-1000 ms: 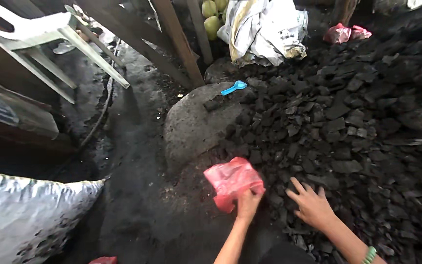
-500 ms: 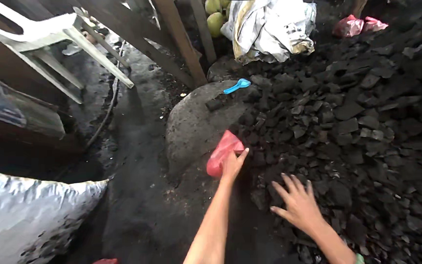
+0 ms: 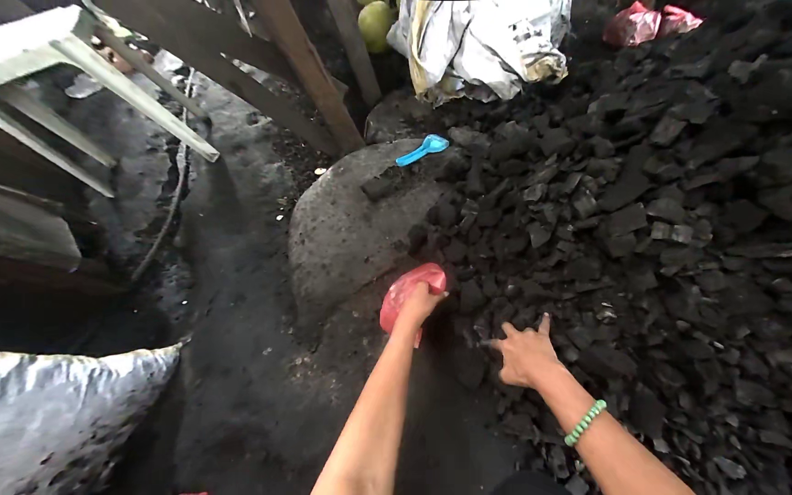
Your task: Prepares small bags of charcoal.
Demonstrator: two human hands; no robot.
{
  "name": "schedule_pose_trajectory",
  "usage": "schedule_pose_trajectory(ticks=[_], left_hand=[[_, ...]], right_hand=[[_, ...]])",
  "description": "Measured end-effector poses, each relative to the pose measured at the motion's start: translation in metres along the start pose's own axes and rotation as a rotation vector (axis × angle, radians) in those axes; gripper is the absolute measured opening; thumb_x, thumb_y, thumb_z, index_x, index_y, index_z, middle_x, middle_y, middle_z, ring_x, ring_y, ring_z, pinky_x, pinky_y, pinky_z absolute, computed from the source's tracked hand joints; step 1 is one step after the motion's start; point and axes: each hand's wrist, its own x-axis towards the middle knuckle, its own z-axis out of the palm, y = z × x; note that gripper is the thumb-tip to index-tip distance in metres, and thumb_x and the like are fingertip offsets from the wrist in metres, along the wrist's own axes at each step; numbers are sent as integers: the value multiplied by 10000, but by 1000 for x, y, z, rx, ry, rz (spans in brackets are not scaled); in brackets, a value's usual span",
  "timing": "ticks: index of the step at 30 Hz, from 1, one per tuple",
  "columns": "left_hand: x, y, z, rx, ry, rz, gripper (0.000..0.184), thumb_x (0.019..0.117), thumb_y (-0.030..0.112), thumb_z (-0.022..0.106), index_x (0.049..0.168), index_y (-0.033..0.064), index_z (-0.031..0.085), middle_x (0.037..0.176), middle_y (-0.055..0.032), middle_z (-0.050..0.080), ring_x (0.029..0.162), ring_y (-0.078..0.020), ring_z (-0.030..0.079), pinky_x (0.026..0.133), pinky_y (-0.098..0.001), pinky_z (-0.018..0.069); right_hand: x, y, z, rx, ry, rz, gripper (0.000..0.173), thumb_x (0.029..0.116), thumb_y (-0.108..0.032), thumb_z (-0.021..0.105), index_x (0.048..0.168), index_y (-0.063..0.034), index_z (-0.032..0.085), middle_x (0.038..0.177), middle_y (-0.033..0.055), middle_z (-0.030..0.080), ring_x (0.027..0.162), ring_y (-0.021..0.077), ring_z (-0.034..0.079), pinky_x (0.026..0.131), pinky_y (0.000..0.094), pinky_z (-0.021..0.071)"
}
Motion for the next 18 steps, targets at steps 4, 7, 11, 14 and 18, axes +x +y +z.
schedule_pose_trajectory(ticks=[4, 7, 11, 14, 18], left_hand=[[-58, 3, 18, 47, 48, 6, 458, 1067, 358, 549, 1243, -59, 622, 1205, -290, 654, 1163, -446, 631, 999, -621, 476], [-95, -8, 43, 15, 112, -18, 508, 1062, 421, 536, 1274, -31, 626, 1217, -291, 654, 1165, -467, 626, 988, -634, 485], [-124, -24, 80, -31, 240, 33, 468, 1028, 368, 614, 1175, -70, 689, 1145, -287, 693, 1145, -430, 657, 1028, -560, 486], [-145, -43, 126, -254, 405, 95, 515, 997, 287, 658, 1284, -137, 597, 1282, -321, 626, 1273, -411, 586, 1140, -497, 417], [-155, -22, 149, -379, 499, -47, 536, 1026, 243, 618, 1343, -179, 523, 1366, -363, 555, 1355, -439, 506, 1191, -487, 343]], right_hand=[[-23, 7, 16, -26, 10, 12, 552, 925, -307, 679, 1465, -259, 573, 1609, 145, 391, 1366, 494, 451, 1097, 846, 43], [-43, 11, 27, -44, 28, 13, 580, 916, -269, 696, 1479, -282, 557, 1644, 132, 335, 1395, 539, 388, 1061, 881, 28], [-78, 20, 44, -6, 78, 33, 580, 943, -198, 657, 1503, -289, 532, 1666, 145, 295, 1459, 567, 282, 1043, 890, 113], [-108, 34, 67, 68, 166, 56, 526, 970, -211, 627, 1487, -276, 558, 1626, 198, 355, 1409, 575, 367, 1070, 857, 164], [-140, 58, 85, 79, 191, 121, 616, 945, -493, 682, 1505, -275, 544, 1608, 254, 362, 1352, 598, 428, 1088, 834, 175]])
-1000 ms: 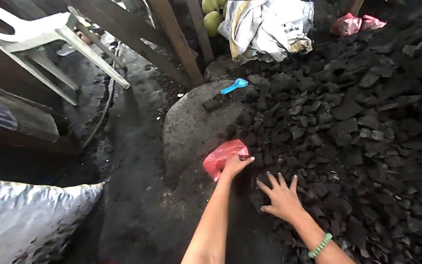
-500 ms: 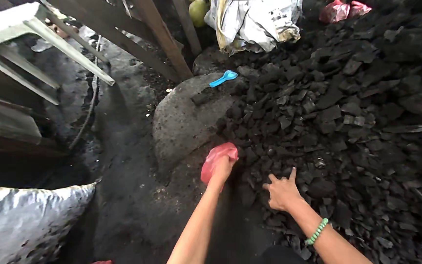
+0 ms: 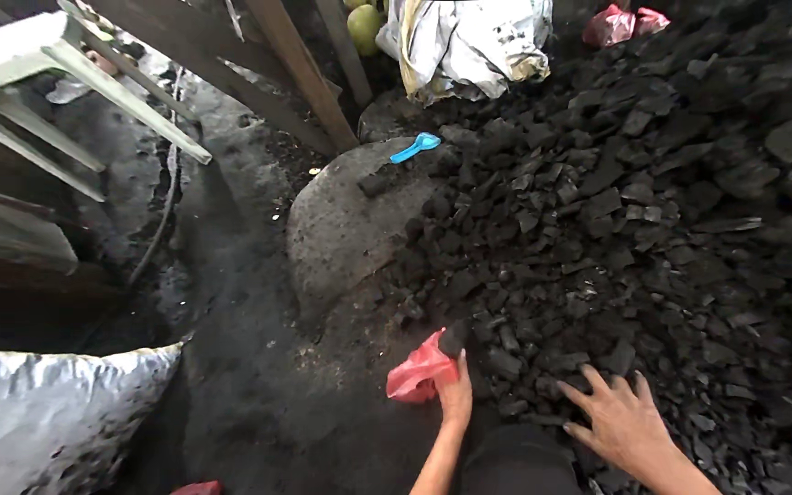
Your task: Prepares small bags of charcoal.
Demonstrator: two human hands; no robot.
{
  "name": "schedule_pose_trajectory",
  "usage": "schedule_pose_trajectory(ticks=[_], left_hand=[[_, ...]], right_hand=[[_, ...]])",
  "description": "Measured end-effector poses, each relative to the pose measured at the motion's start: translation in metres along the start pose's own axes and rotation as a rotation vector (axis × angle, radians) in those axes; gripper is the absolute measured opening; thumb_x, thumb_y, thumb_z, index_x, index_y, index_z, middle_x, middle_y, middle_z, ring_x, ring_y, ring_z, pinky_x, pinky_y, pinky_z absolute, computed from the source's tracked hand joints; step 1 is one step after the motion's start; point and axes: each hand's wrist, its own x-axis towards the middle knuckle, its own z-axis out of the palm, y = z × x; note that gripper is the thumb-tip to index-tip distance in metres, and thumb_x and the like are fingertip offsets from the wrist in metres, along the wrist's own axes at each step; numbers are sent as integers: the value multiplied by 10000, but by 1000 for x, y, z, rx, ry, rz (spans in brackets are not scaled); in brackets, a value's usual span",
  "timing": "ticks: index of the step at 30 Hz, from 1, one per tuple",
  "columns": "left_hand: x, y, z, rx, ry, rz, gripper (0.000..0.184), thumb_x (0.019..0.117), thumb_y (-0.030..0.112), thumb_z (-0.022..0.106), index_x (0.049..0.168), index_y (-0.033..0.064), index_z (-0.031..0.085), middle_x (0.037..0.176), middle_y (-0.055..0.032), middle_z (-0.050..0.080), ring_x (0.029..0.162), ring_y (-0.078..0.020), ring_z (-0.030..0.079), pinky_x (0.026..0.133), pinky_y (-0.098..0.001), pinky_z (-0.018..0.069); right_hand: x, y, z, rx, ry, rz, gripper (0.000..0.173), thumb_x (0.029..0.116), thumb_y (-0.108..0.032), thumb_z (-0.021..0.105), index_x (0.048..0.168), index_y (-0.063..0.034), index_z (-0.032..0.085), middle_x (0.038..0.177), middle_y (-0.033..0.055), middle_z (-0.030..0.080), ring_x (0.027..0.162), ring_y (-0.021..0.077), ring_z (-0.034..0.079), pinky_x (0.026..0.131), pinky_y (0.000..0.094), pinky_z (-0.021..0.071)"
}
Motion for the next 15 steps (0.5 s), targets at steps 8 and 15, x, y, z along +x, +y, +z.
schedule_pose_trajectory(ticks=[8, 15], left_hand=[[37, 36, 24, 89, -57, 105, 428, 1020, 248, 632, 1229, -126, 630, 1264, -350, 610, 1255, -465, 569, 1103, -548, 422], [11, 37, 23, -68, -193, -67, 582, 987, 269, 688, 1356, -142, 503, 1300, -310, 605, 1264, -355, 585, 1116, -458, 434]], right_hand=[[98, -4, -22, 62, 412, -214, 469, 1000, -399, 646, 1360, -100, 658, 1379, 268, 592, 1287, 497, 546, 1095, 749, 314], [125, -14, -9, 64, 78, -105, 527, 993, -247, 620, 1506, -169, 532, 1723, 120, 146, 1586, 399, 31, 1172, 774, 5]])
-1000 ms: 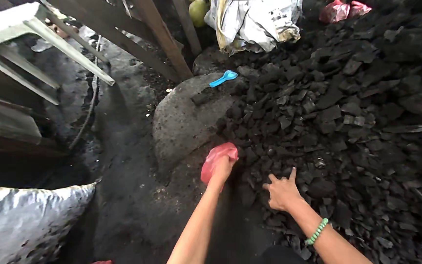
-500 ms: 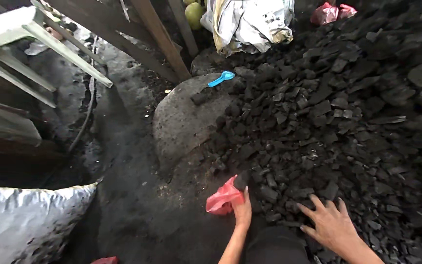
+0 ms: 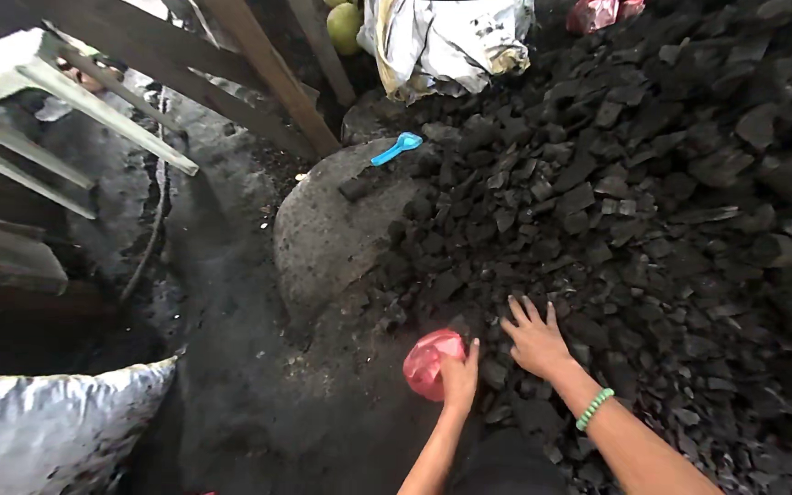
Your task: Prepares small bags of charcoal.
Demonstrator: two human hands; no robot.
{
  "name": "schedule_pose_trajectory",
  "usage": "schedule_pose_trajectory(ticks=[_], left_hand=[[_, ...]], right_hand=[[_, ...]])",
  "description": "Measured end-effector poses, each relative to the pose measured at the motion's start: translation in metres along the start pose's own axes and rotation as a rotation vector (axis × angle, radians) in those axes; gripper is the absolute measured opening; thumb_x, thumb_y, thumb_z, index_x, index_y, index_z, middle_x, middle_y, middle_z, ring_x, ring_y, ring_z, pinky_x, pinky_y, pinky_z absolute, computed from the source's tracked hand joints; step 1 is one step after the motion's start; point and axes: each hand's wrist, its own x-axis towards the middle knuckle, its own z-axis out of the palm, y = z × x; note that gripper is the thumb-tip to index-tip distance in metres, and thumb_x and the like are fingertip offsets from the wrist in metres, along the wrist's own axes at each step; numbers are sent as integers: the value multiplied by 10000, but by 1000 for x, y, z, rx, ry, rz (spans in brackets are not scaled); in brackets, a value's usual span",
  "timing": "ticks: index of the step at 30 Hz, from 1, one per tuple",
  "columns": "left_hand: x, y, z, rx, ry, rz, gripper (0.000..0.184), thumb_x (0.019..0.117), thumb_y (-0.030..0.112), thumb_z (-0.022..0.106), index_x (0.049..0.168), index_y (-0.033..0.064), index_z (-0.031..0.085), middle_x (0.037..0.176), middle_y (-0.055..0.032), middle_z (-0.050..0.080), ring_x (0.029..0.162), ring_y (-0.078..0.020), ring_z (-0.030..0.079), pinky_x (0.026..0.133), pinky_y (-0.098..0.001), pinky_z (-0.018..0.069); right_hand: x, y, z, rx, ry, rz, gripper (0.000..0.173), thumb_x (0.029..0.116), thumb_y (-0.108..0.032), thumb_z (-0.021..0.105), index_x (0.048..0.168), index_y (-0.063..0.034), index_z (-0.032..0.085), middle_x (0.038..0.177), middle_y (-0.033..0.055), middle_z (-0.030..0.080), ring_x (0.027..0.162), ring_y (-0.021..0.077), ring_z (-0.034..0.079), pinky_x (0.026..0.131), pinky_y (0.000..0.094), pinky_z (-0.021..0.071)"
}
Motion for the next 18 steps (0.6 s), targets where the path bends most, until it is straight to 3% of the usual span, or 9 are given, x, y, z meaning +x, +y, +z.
schedule_pose_trajectory(ticks=[3, 6, 8, 10, 12, 14, 16, 18], left_hand=[[-21, 3, 6, 30, -50, 35, 554, 978, 288, 700, 1292, -149, 564, 1254, -303, 639, 1241, -346, 610, 1107, -441, 448], [-39, 8, 12, 91, -201, 43, 683, 954, 353, 720, 1364, -148, 500, 1311, -301, 611, 1285, -330, 586, 1137, -413, 427], [-47, 12, 18, 117, -309, 162, 658, 945, 345, 722, 1332, -151, 532, 1289, -302, 625, 1267, -338, 599, 1125, -420, 439], [-51, 19, 19, 144, -461, 325, 612, 947, 330, 723, 1306, -140, 564, 1288, -294, 631, 1267, -336, 602, 1133, -424, 434], [-47, 28, 13, 156, -579, 472, 583, 939, 326, 735, 1274, -130, 592, 1260, -287, 648, 1244, -328, 619, 1123, -426, 444], [-47, 36, -3, 115, -551, 447, 571, 929, 331, 751, 1262, -109, 605, 1218, -256, 674, 1197, -296, 646, 1090, -424, 474], [-42, 47, -30, 12, -407, 274, 535, 929, 317, 763, 1281, -55, 607, 1165, -202, 698, 1105, -252, 679, 1011, -443, 532], [-23, 49, -56, -15, -198, 155, 578, 962, 370, 722, 1351, -23, 554, 1162, -224, 673, 1043, -309, 667, 934, -514, 542]], right_hand=[[-29, 21, 9, -31, 64, -15, 515, 1029, -308, 566, 1511, -134, 510, 1676, 164, 281, 1575, 400, 138, 1208, 716, 27], [-63, 37, 10, -41, 101, 7, 535, 1013, -327, 598, 1520, -185, 503, 1607, 170, 412, 1518, 457, 276, 1179, 755, 98], [-89, 53, 13, -43, 138, 18, 526, 966, -309, 671, 1462, -166, 566, 1530, 189, 504, 1493, 482, 313, 1137, 804, 122], [-118, 74, 23, -49, 146, 28, 530, 925, -331, 716, 1388, -94, 615, 1526, 199, 506, 1506, 483, 287, 1152, 788, 130], [-145, 94, 34, -70, 192, 24, 588, 906, -422, 738, 1359, -61, 639, 1533, 209, 498, 1485, 492, 329, 1147, 772, 190], [-166, 99, 42, -46, 272, 52, 686, 862, -484, 778, 1407, -98, 619, 1544, 234, 475, 1425, 523, 409, 1102, 803, 239], [-175, 88, 45, 45, 387, 86, 780, 812, -478, 824, 1470, -144, 572, 1561, 258, 439, 1378, 536, 463, 1082, 811, 265], [-169, 58, 48, 148, 524, 51, 693, 818, -394, 808, 1429, -133, 610, 1529, 270, 469, 1375, 530, 467, 1089, 805, 279]])
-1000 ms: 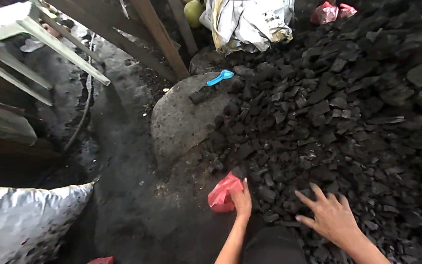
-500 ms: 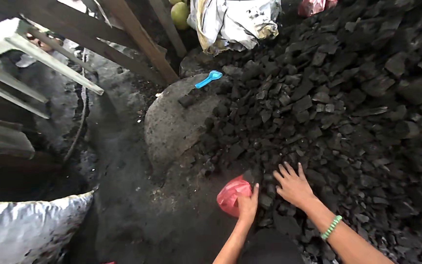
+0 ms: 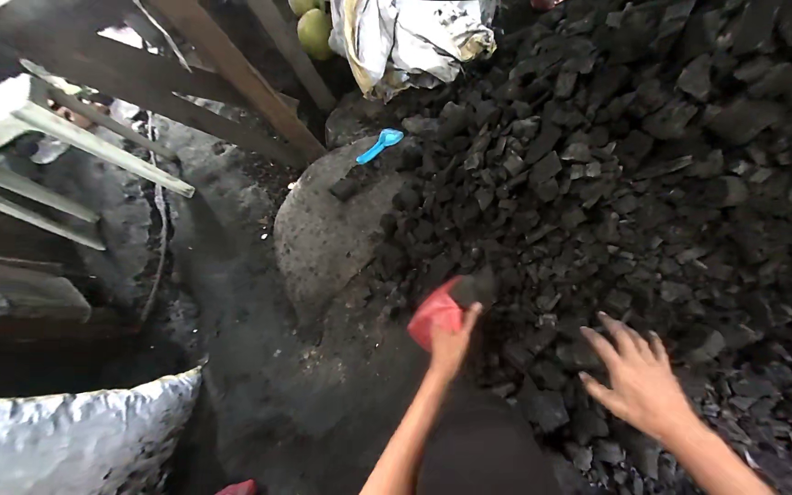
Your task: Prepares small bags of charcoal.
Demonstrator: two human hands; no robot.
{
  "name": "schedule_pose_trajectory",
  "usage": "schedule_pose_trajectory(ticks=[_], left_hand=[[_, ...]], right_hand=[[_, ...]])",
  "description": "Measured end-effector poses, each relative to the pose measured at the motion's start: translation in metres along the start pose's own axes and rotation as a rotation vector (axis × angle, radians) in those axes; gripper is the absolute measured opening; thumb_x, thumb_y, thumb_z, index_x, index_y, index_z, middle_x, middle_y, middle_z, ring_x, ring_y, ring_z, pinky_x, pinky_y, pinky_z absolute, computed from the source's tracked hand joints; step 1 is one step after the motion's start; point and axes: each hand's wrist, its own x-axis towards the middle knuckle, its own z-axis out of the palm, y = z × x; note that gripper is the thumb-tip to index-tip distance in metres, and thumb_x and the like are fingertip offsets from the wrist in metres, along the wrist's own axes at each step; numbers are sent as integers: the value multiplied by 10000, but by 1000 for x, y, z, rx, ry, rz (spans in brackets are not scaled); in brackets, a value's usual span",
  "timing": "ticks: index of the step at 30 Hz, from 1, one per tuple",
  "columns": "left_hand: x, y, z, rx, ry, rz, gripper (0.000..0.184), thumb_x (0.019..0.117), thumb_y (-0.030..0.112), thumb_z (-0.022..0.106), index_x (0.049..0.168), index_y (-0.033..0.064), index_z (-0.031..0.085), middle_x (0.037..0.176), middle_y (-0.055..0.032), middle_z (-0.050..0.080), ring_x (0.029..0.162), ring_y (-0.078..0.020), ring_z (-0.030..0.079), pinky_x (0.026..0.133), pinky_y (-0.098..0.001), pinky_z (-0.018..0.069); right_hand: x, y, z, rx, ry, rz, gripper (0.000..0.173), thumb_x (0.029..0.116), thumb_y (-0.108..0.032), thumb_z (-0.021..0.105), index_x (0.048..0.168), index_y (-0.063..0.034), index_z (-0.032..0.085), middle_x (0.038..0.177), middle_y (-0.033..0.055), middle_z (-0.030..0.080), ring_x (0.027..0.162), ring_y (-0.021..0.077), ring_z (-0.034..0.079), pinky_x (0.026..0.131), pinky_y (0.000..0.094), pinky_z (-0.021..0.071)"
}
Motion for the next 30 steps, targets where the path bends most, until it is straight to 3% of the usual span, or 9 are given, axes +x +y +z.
schedule_pose_trajectory(ticks=[3, 6, 8, 12, 16, 18, 22, 27, 30], left_hand=[[39, -17, -29, 281, 191, 54, 591, 1012, 384, 647, 1343, -94, 545, 1286, -325, 606, 1223, -460, 587, 1056, -600, 454], [66, -22, -32, 636, 78, 52, 487, 987, 344, 685, 1139, -117, 641, 1209, -371, 596, 1120, -529, 610, 944, -667, 492], [73, -13, -15, 766, 3, 15, 447, 962, 359, 714, 1033, -81, 680, 1153, -346, 626, 1062, -511, 639, 887, -653, 517], [93, 27, 23, 866, -148, -56, 386, 941, 280, 722, 1134, -52, 683, 1257, -305, 615, 1169, -460, 618, 972, -605, 503], [87, 45, 61, 940, -286, 25, 473, 912, 226, 739, 1278, -47, 619, 1379, -311, 533, 1195, -466, 601, 973, -593, 513], [78, 53, 74, 936, -364, 61, 491, 917, 271, 740, 1267, -51, 619, 1342, -305, 567, 1173, -451, 623, 965, -581, 522], [67, 72, 83, 977, -669, 283, 429, 933, 298, 744, 1123, -78, 665, 1163, -293, 653, 1113, -436, 649, 963, -580, 512], [57, 137, 99, 1070, -989, 527, 468, 911, 282, 781, 1206, -52, 638, 1140, -267, 664, 1106, -419, 643, 972, -601, 490], [40, 173, 97, 936, -1003, 485, 446, 921, 283, 775, 1153, -80, 660, 1069, -268, 680, 1037, -400, 658, 955, -594, 490]], right_hand=[[21, -67, 37, 134, -34, -211, 493, 869, -288, 782, 1336, -159, 689, 1496, 245, 525, 1411, 525, 429, 1096, 827, 240], [50, -123, 85, 169, -381, -436, 430, 975, -90, 623, 1390, -196, 656, 1612, 179, 407, 1524, 510, 220, 1133, 829, 72], [59, -132, 121, 114, -454, -488, 404, 1028, -53, 519, 1388, -168, 662, 1606, 159, 424, 1548, 474, 183, 1150, 812, 41], [54, -111, 118, -37, -539, -407, 365, 979, 21, 559, 1329, -20, 656, 1511, 194, 529, 1549, 412, 234, 1139, 818, 38], [29, -84, 82, -33, -585, -207, 428, 910, 19, 650, 1330, -63, 671, 1515, 186, 525, 1553, 480, 142, 1131, 827, 22], [16, -74, 66, -7, -585, -185, 437, 928, 52, 612, 1344, -76, 662, 1566, 159, 474, 1557, 490, 100, 1110, 847, 16], [-8, -45, 51, 3, -549, -148, 294, 1006, -215, 605, 1225, -59, 724, 1499, 152, 550, 1551, 487, 139, 1102, 853, 8], [-49, 15, 39, -16, -356, -223, 247, 958, -231, 672, 1085, -44, 771, 1347, 149, 665, 1529, 455, 257, 1099, 862, 50], [-64, 40, 29, -30, -225, -209, 220, 923, -250, 720, 1025, -70, 795, 1284, 155, 701, 1498, 472, 321, 1109, 853, 98]])
